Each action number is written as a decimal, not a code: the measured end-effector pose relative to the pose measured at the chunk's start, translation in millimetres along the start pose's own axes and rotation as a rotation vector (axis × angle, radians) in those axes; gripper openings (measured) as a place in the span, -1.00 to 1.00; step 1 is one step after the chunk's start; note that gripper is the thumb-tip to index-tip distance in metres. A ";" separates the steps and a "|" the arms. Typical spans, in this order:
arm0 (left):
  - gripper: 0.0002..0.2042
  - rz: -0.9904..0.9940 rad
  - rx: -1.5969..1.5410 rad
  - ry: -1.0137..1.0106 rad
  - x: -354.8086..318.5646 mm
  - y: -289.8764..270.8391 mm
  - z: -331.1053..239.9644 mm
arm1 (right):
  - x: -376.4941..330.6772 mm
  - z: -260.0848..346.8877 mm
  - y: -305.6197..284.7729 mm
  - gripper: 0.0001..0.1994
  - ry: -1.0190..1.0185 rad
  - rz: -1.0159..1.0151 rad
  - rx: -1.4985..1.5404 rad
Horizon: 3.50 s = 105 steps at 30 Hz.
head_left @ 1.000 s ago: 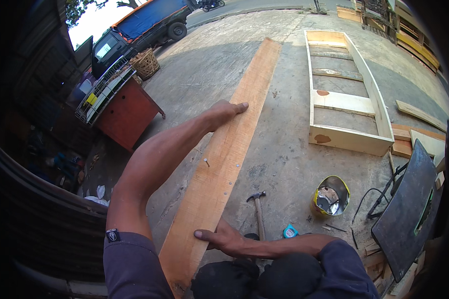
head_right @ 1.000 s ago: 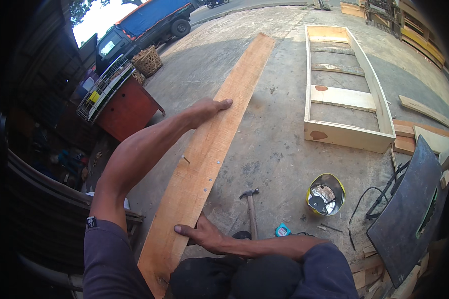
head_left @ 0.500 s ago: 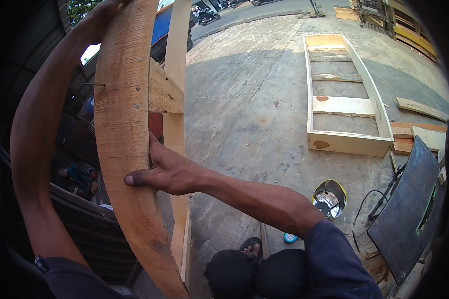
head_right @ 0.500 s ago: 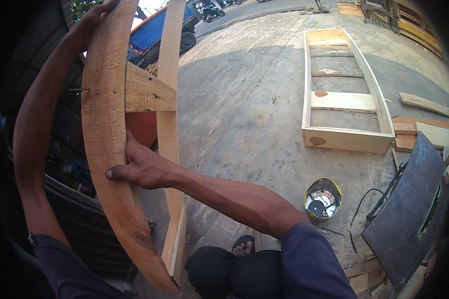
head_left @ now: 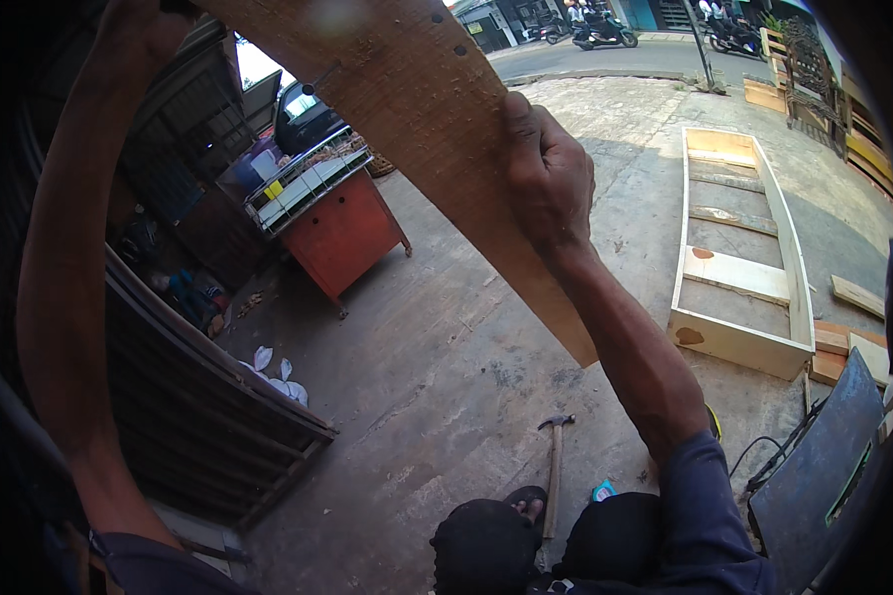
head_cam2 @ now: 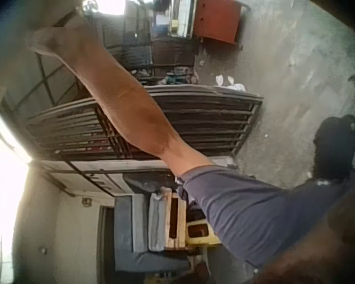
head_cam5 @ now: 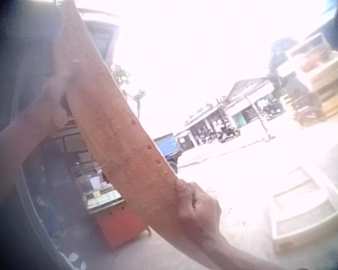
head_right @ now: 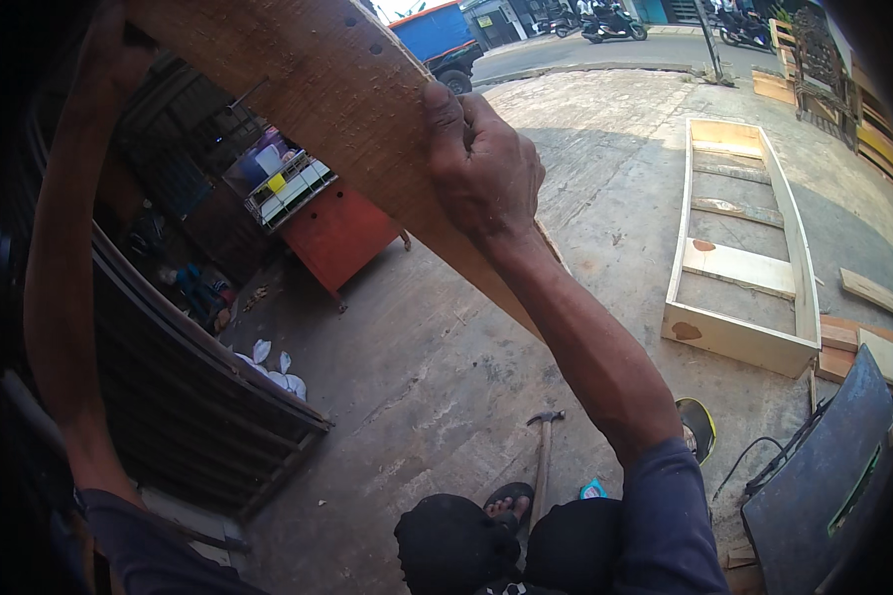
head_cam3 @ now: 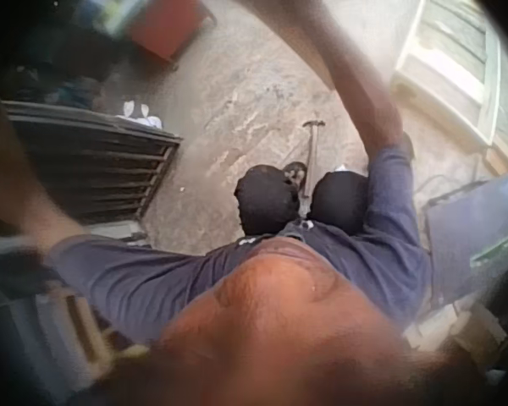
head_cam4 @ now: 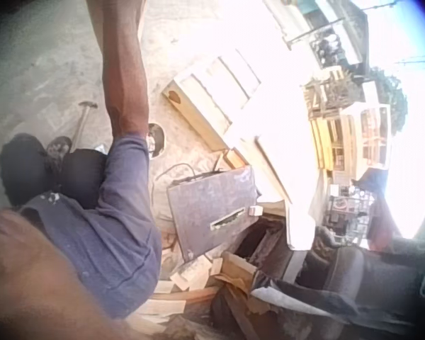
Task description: The person assembles a wooden frame by hammering nails into pre-drilled holes. They position wooden pieces, insert nails, and use a hammer to secure the joints, occasionally adjusting the frame's orientation.
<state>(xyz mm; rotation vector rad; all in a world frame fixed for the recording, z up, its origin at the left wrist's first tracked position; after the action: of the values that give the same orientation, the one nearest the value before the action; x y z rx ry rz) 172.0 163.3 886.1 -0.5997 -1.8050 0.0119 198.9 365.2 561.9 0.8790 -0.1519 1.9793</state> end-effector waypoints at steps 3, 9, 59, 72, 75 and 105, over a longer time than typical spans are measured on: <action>-0.48 -0.038 -0.066 0.042 -20.0 -20.4 -12.7 | 16.9 1.1 -28.0 -0.17 -0.070 -0.022 -0.150; -0.50 -0.154 -0.153 -0.042 -55.4 -43.8 -5.3 | 65.5 1.1 -67.3 -0.11 -0.125 0.067 -0.315; -0.44 -1.211 -0.085 -0.871 -555.5 -86.4 92.2 | -55.8 -161.4 198.2 -0.37 -0.168 1.348 -0.704; -0.62 -0.210 0.325 -0.961 -471.1 -23.4 69.9 | -171.8 -170.1 23.0 -0.86 -0.028 0.490 -0.195; -0.53 -0.127 0.583 -0.718 -423.3 -18.5 119.3 | -261.1 -214.4 -7.5 -0.81 0.319 0.808 -0.286; -0.74 -0.090 0.816 -0.905 -421.9 8.8 182.1 | -250.8 -133.3 114.9 -0.60 -0.104 0.824 -0.028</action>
<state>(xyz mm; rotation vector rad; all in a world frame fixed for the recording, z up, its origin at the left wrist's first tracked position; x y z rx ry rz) 93.2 54.1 446.7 0.1286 -2.4233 1.0493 115.3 181.4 331.4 0.9939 -0.6909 2.6679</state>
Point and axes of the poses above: each hand's wrist, its own x-axis towards the middle knuckle, its own y-axis out of the palm, z = x × y, the point moved 4 cm from there along x, towards the middle knuckle, and after that the axes turned 4 degrees about -z, right-handed, at the moved point
